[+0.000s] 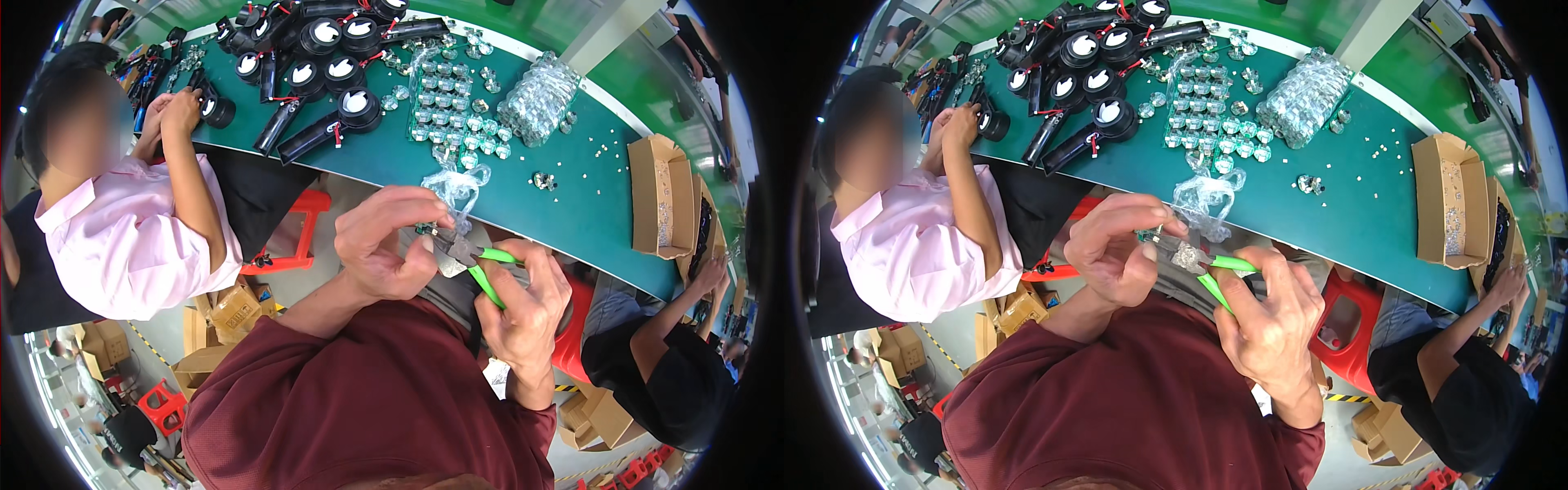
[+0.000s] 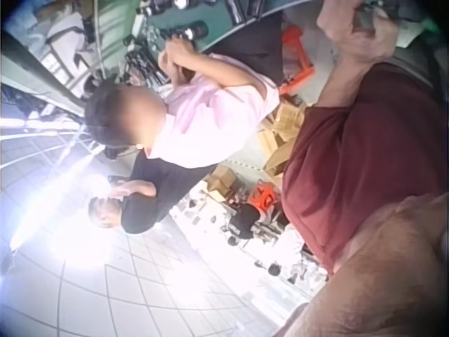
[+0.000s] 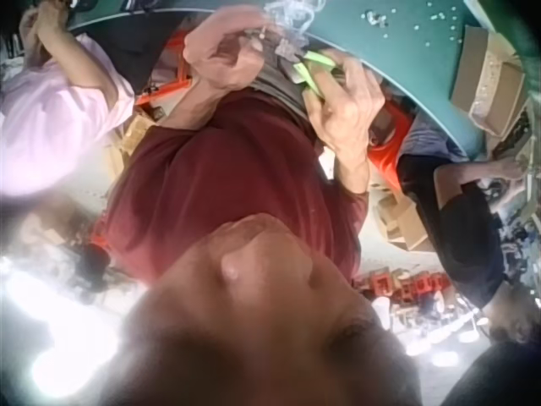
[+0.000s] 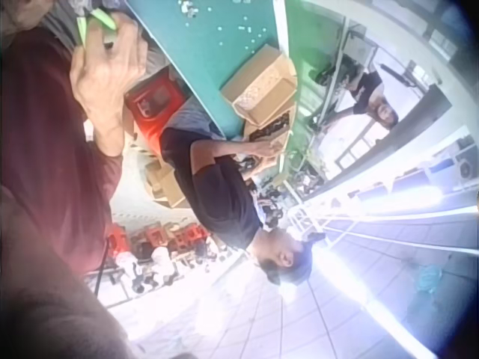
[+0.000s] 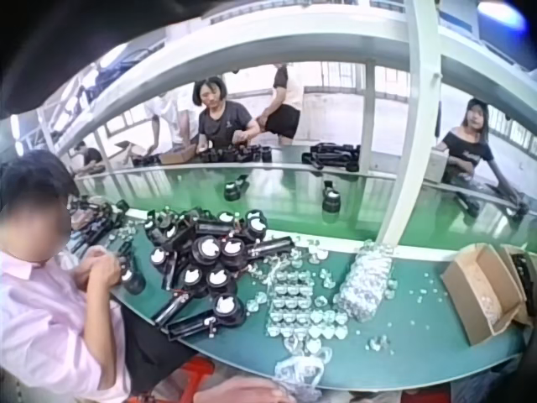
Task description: Trim excess pins or parts from small electronic circuit boards using hand pliers.
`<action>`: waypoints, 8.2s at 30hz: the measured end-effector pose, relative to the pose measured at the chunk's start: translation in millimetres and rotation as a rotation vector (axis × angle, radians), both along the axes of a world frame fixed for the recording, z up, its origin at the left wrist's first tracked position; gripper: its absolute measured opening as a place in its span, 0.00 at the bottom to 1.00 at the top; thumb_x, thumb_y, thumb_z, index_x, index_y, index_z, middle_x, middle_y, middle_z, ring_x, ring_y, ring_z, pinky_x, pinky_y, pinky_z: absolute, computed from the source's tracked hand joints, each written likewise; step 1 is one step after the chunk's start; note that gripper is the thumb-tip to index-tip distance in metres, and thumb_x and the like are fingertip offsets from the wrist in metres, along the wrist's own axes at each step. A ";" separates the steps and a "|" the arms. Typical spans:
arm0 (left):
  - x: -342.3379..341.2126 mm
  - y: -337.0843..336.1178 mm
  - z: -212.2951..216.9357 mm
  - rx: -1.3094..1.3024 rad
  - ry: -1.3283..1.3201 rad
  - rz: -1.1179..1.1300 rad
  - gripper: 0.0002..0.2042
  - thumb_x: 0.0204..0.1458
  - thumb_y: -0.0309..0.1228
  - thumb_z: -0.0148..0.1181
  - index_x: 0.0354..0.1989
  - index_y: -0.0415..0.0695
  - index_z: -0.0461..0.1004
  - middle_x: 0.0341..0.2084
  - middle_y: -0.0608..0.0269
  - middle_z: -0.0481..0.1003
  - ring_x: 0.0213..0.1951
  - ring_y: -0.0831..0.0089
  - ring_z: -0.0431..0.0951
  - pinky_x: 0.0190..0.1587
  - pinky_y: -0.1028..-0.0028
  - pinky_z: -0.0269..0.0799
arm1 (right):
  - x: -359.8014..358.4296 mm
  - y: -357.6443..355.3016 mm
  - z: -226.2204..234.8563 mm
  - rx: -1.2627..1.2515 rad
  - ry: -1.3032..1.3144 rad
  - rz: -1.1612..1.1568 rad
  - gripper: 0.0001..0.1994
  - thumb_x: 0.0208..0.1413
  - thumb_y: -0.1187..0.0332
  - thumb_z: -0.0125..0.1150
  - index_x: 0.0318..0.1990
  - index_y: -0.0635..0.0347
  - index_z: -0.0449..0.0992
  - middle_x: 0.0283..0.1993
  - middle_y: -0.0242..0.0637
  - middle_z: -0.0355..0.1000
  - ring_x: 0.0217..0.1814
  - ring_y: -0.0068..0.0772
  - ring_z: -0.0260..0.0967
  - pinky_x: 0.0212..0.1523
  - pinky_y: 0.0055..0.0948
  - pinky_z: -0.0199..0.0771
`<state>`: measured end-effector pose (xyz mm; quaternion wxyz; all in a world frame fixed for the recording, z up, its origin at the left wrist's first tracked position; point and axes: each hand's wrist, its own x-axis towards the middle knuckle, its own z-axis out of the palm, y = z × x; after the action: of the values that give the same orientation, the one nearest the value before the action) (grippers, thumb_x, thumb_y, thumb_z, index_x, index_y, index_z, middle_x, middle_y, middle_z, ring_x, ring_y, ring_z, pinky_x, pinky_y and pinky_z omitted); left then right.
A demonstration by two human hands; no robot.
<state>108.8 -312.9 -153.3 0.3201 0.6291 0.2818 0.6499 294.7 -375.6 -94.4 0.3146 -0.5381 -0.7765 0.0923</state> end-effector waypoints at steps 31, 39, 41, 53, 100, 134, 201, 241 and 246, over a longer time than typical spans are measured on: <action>-30.3 7.0 -37.0 -0.204 -0.071 -0.055 0.22 0.39 0.08 0.43 0.44 0.27 0.75 0.37 0.48 0.77 0.33 0.64 0.83 0.38 0.69 0.83 | 31.4 -8.7 30.0 0.280 0.253 -0.301 0.10 0.34 0.75 0.60 0.28 0.71 0.77 0.39 0.51 0.75 0.35 0.42 0.73 0.36 0.32 0.74; -27.2 -6.3 -6.4 -0.301 -0.290 -0.341 0.27 0.48 0.09 0.48 0.62 0.28 0.64 0.42 0.41 0.76 0.38 0.61 0.82 0.42 0.63 0.85 | 48.5 5.2 14.9 0.146 0.406 -0.388 0.15 0.33 0.82 0.53 0.34 0.70 0.78 0.40 0.50 0.76 0.36 0.38 0.73 0.38 0.30 0.72; -28.7 -5.6 -0.7 -0.345 -0.344 -0.401 0.23 0.54 0.13 0.54 0.60 0.29 0.64 0.45 0.40 0.76 0.40 0.61 0.83 0.43 0.63 0.85 | 60.2 11.6 10.3 0.130 0.319 -0.410 0.14 0.35 0.81 0.52 0.34 0.69 0.78 0.42 0.47 0.76 0.39 0.37 0.74 0.41 0.31 0.72; -35.8 1.0 -7.2 -0.368 -0.462 -0.448 0.13 0.57 0.17 0.58 0.51 0.32 0.67 0.47 0.37 0.76 0.43 0.58 0.84 0.44 0.63 0.85 | 97.2 37.5 -41.5 0.037 0.309 -0.422 0.13 0.41 0.80 0.53 0.36 0.69 0.78 0.41 0.45 0.74 0.44 0.36 0.73 0.47 0.31 0.71; -370.1 403.2 -19.5 -1.006 0.995 1.296 0.14 0.52 0.33 0.61 0.47 0.46 0.82 0.51 0.51 0.79 0.53 0.54 0.80 0.55 0.61 0.77 | 130.8 60.0 -108.6 0.128 -0.209 -0.646 0.17 0.46 0.80 0.54 0.46 0.71 0.75 0.49 0.50 0.72 0.44 0.57 0.72 0.42 0.46 0.72; 102.3 53.2 -9.8 0.009 0.716 0.019 0.13 0.47 0.27 0.69 0.41 0.38 0.79 0.31 0.55 0.74 0.36 0.58 0.74 0.39 0.63 0.72 | 133.7 61.5 -111.5 0.266 -0.105 -0.632 0.16 0.41 0.76 0.63 0.41 0.59 0.81 0.47 0.41 0.75 0.37 0.50 0.72 0.41 0.43 0.74; 58.1 20.4 7.7 -0.721 -0.169 -0.790 0.10 0.62 0.25 0.59 0.49 0.35 0.74 0.41 0.62 0.78 0.41 0.81 0.76 0.43 0.79 0.74 | 46.5 22.9 -58.8 -0.281 1.331 0.055 0.06 0.59 0.77 0.62 0.41 0.73 0.79 0.47 0.40 0.75 0.38 0.18 0.69 0.38 0.19 0.69; 41.2 19.1 -9.0 -0.585 -0.236 -0.748 0.12 0.55 0.14 0.62 0.48 0.31 0.75 0.50 0.51 0.74 0.47 0.69 0.79 0.50 0.71 0.79 | 42.7 19.9 -39.8 0.048 0.500 -0.086 0.06 0.47 0.76 0.70 0.34 0.65 0.81 0.41 0.46 0.77 0.31 0.36 0.77 0.31 0.30 0.76; 42.5 16.7 0.1 -0.696 -0.402 -0.692 0.11 0.54 0.14 0.63 0.46 0.33 0.75 0.49 0.51 0.74 0.47 0.67 0.80 0.49 0.70 0.80 | 44.7 11.7 -42.8 0.006 0.469 -0.073 0.07 0.44 0.77 0.66 0.34 0.67 0.81 0.44 0.47 0.77 0.35 0.39 0.78 0.35 0.32 0.77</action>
<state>151.3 -296.2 -153.1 0.7536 0.4047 0.1897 0.4820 339.4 -363.9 -137.2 0.4910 -0.5286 -0.6627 0.2008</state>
